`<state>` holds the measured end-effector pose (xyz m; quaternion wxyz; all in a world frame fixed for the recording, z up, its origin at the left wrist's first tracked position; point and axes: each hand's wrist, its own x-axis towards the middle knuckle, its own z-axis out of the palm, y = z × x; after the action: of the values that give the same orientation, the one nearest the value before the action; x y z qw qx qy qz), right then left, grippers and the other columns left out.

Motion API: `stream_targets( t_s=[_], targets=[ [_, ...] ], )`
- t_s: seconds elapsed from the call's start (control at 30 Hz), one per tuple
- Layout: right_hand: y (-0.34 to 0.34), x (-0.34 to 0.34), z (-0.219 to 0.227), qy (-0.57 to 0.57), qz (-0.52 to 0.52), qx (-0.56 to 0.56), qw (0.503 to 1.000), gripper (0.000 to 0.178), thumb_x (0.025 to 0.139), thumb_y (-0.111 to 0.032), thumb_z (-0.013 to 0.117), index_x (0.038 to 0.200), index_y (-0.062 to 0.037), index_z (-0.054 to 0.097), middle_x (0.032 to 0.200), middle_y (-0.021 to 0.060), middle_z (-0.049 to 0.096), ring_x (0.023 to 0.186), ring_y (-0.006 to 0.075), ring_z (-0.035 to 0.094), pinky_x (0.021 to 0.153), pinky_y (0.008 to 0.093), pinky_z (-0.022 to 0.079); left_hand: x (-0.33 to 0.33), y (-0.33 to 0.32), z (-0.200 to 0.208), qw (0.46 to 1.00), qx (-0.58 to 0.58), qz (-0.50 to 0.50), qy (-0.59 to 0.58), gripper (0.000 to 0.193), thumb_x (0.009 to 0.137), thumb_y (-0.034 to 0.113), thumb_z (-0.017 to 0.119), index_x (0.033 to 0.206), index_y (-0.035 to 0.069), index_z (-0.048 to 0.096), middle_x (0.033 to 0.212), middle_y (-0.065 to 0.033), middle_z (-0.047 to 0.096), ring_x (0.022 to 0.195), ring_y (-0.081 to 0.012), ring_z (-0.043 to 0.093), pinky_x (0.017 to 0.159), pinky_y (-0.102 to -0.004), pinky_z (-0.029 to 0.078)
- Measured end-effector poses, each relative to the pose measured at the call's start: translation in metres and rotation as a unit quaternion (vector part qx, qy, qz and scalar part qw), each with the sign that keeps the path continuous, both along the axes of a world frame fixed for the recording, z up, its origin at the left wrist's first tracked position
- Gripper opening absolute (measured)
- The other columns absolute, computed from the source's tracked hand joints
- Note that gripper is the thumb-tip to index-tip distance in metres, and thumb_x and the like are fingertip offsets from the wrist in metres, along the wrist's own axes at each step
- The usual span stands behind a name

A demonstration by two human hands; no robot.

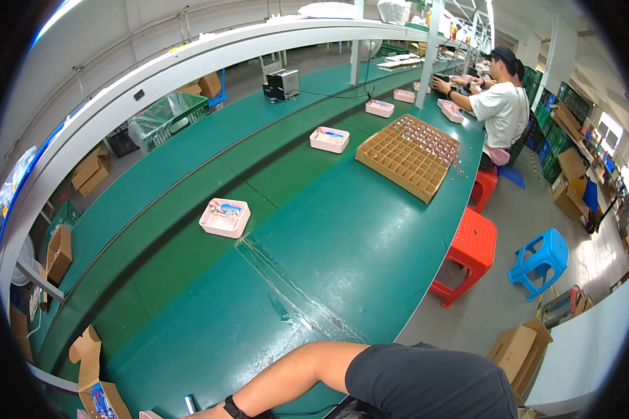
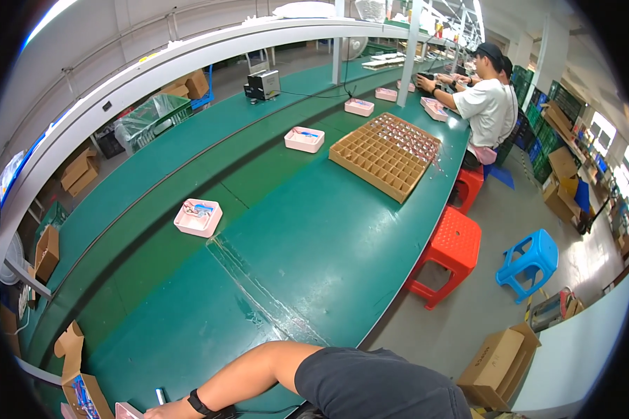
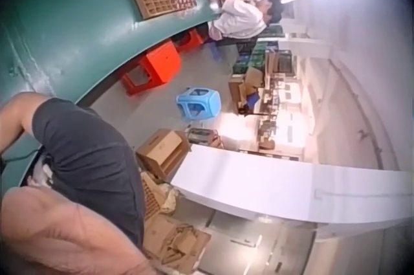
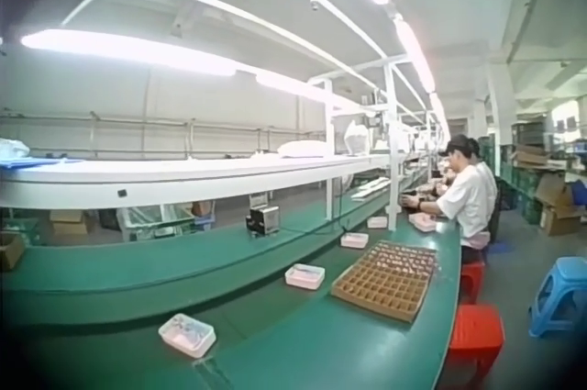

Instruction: The person assembles electronic devices by placing a battery and a circuit board into a pink plastic housing. They then use a tool to press the wires into place before setting the housing aside on the green workbench.

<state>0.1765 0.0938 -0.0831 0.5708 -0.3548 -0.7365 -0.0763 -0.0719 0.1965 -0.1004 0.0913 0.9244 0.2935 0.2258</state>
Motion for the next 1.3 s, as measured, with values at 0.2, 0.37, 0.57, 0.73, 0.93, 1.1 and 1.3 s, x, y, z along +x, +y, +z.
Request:
stream_targets(
  t_s=[0.2, 0.37, 0.57, 0.73, 0.93, 1.1, 1.3],
  targets=[
    [0.007, 0.001, -0.005, -0.019, 0.025, -0.022, 0.999, 0.011, 0.103, -0.020, 0.068, 0.107, -0.0106, 0.071, 0.112, 0.0120, 0.071, 0.103, 0.0335, 0.066, 0.086, 0.0459, 0.054, 0.053, -0.052, 0.072, 0.931, -0.329, 0.041, -0.151, 0.036, 0.107, 0.012, 0.055, 0.135, -0.007, 0.067, 0.135, -0.0274, 0.066, 0.123, -0.0385, 0.065, 0.109, -0.0463, 0.052],
    [0.015, -0.011, -0.014, -0.022, 0.116, -0.120, 0.986, 0.026, 0.081, -0.017, 0.078, 0.099, -0.0024, 0.066, 0.111, 0.0173, 0.068, 0.109, 0.0387, 0.061, 0.097, 0.0490, 0.050, 0.036, -0.045, 0.065, 0.851, -0.463, 0.010, -0.247, 0.034, 0.106, 0.007, 0.057, 0.133, -0.008, 0.069, 0.140, -0.0249, 0.065, 0.127, -0.0368, 0.064, 0.116, -0.0458, 0.049],
    [-0.023, 0.017, 0.002, -0.041, 0.021, -0.163, 0.985, 0.035, 0.079, -0.009, 0.084, 0.111, -0.0028, 0.071, 0.121, 0.0143, 0.074, 0.112, 0.0348, 0.070, 0.097, 0.0472, 0.054, 0.041, -0.041, 0.036, 0.847, -0.452, -0.061, -0.272, 0.022, 0.098, 0.003, 0.065, 0.116, -0.008, 0.071, 0.132, -0.0151, 0.068, 0.127, -0.0263, 0.062, 0.111, -0.0343, 0.045],
    [-0.036, 0.010, 0.035, -0.050, 0.012, -0.249, 0.967, 0.030, 0.075, -0.005, 0.084, 0.103, -0.0058, 0.074, 0.119, 0.0117, 0.076, 0.107, 0.0324, 0.071, 0.092, 0.0433, 0.057, 0.022, -0.073, 0.034, 0.931, -0.288, 0.002, -0.225, 0.067, 0.088, 0.015, 0.083, 0.146, 0.002, 0.053, 0.146, -0.0168, 0.059, 0.134, -0.0314, 0.058, 0.116, -0.0413, 0.045],
    [-0.041, 0.010, 0.070, -0.095, 0.018, -0.329, 0.939, 0.024, 0.074, -0.004, 0.083, 0.096, -0.0053, 0.075, 0.119, 0.0108, 0.074, 0.106, 0.0344, 0.070, 0.093, 0.0435, 0.056, 0.013, -0.089, 0.026, 0.924, -0.317, 0.031, -0.212, 0.084, 0.084, 0.020, 0.087, 0.154, 0.004, 0.045, 0.142, -0.0189, 0.061, 0.135, -0.0355, 0.058, 0.115, -0.0440, 0.046],
    [-0.032, 0.009, 0.093, -0.221, 0.038, -0.356, 0.907, 0.024, 0.076, -0.003, 0.082, 0.099, -0.0049, 0.075, 0.119, 0.0109, 0.073, 0.105, 0.0326, 0.070, 0.090, 0.0423, 0.058, 0.014, -0.080, 0.049, 0.927, -0.319, -0.011, -0.197, 0.079, 0.085, 0.021, 0.083, 0.153, 0.003, 0.047, 0.136, -0.0197, 0.062, 0.127, -0.0407, 0.058, 0.115, -0.0505, 0.045],
    [-0.051, 0.001, 0.076, -0.009, 0.015, -0.452, 0.892, 0.024, 0.080, 0.001, 0.080, 0.102, -0.0038, 0.073, 0.123, 0.0132, 0.073, 0.102, 0.0304, 0.073, 0.083, 0.0394, 0.060, 0.001, -0.107, 0.058, 0.960, -0.240, 0.066, -0.129, 0.074, 0.085, 0.024, 0.079, 0.151, 0.004, 0.052, 0.125, -0.0176, 0.063, 0.117, -0.0405, 0.060, 0.117, -0.0568, 0.041]
  ],
)
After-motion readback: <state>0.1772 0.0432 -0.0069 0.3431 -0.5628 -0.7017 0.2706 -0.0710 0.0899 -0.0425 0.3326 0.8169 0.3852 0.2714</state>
